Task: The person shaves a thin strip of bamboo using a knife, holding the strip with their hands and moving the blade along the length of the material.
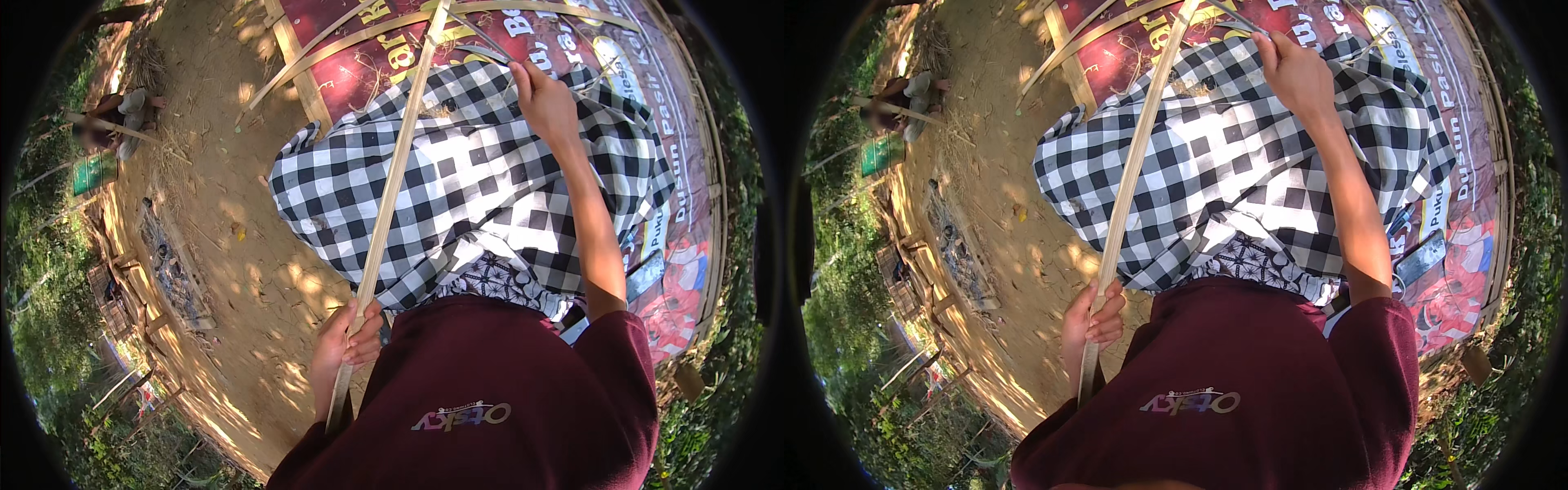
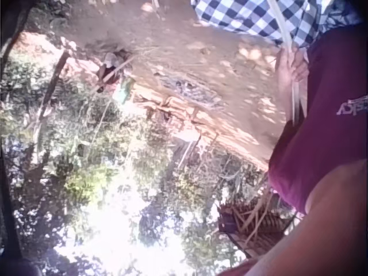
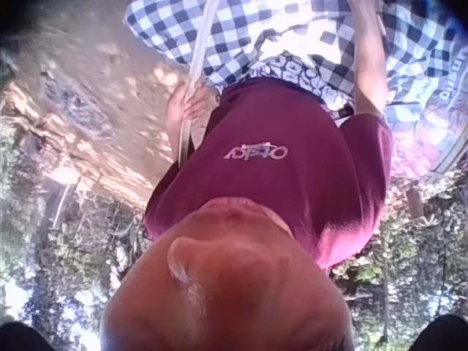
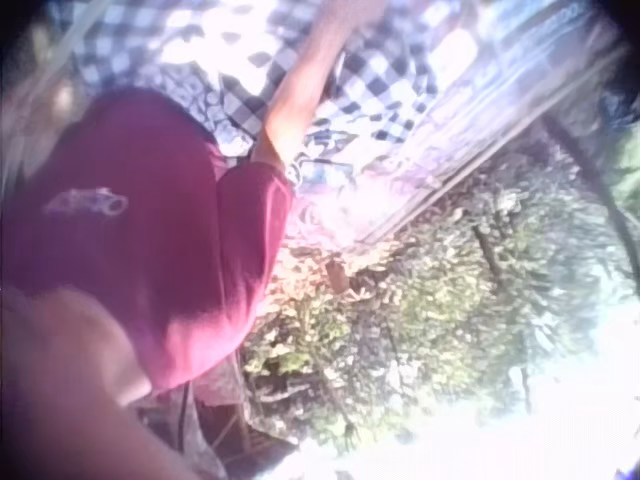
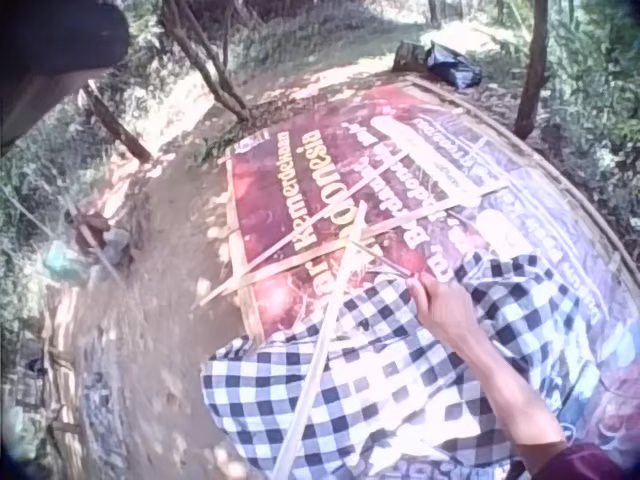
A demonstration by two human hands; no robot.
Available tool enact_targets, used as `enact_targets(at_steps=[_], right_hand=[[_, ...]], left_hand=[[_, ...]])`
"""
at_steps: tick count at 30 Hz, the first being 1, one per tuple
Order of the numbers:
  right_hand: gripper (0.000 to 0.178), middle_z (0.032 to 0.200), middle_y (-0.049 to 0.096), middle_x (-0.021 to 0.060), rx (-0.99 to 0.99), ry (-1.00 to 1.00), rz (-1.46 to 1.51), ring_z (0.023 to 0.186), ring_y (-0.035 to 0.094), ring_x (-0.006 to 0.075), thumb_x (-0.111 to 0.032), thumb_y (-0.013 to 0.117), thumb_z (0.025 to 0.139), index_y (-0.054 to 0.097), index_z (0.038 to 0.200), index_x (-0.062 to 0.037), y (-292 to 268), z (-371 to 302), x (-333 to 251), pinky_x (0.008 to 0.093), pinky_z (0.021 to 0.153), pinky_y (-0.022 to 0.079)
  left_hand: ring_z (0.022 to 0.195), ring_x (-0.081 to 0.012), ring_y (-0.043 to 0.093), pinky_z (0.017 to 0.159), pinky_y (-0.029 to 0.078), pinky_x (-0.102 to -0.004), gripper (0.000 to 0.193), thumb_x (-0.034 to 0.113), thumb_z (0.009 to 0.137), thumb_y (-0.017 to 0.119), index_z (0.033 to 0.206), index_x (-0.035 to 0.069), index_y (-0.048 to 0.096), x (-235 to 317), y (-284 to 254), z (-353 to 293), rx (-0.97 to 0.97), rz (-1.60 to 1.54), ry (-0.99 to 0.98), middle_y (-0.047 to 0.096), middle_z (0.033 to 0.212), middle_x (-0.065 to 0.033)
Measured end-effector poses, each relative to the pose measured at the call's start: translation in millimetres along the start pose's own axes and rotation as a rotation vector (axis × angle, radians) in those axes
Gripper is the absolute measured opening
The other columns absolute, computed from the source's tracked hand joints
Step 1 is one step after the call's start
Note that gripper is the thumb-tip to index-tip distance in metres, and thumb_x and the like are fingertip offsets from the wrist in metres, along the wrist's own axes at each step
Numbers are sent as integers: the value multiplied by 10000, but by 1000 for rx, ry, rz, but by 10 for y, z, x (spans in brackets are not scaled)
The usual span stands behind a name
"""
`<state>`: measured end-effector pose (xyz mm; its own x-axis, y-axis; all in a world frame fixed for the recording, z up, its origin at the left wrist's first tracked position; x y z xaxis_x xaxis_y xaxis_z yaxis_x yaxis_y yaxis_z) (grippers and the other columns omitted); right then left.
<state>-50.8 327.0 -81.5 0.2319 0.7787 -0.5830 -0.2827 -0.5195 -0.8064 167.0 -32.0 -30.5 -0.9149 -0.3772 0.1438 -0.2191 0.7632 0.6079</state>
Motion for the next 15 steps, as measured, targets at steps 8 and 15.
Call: enact_targets(at_steps=[8,15], right_hand=[[367,465,527,85,-283,-686,327,407,548,289,-491,551,875,617,815,-135,428,-1387,-1503,380,378,405],[466,578,618,142,-128,-14,-212,544,637,345,-501,456,925,613,770,-90,189,-244,-267,446,444,492]], left_hand=[[353,-40,241,340,229,-181,364,425,1002,343,922,73,388,107,106,140,21,262,55,295,549,35],[362,-43,233,348,228,-189,366,411,1013,308,910,69,388,57,21,-59,101,355,69,283,534,29]])
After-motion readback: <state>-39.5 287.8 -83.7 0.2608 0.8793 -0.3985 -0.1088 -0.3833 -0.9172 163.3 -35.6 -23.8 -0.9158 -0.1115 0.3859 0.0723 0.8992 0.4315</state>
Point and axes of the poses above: each hand's wrist, its own z-axis towards the middle knuckle, its own y-axis out of the palm, x = y × z, the point moved 10 cm from there along z, towards the middle knuckle
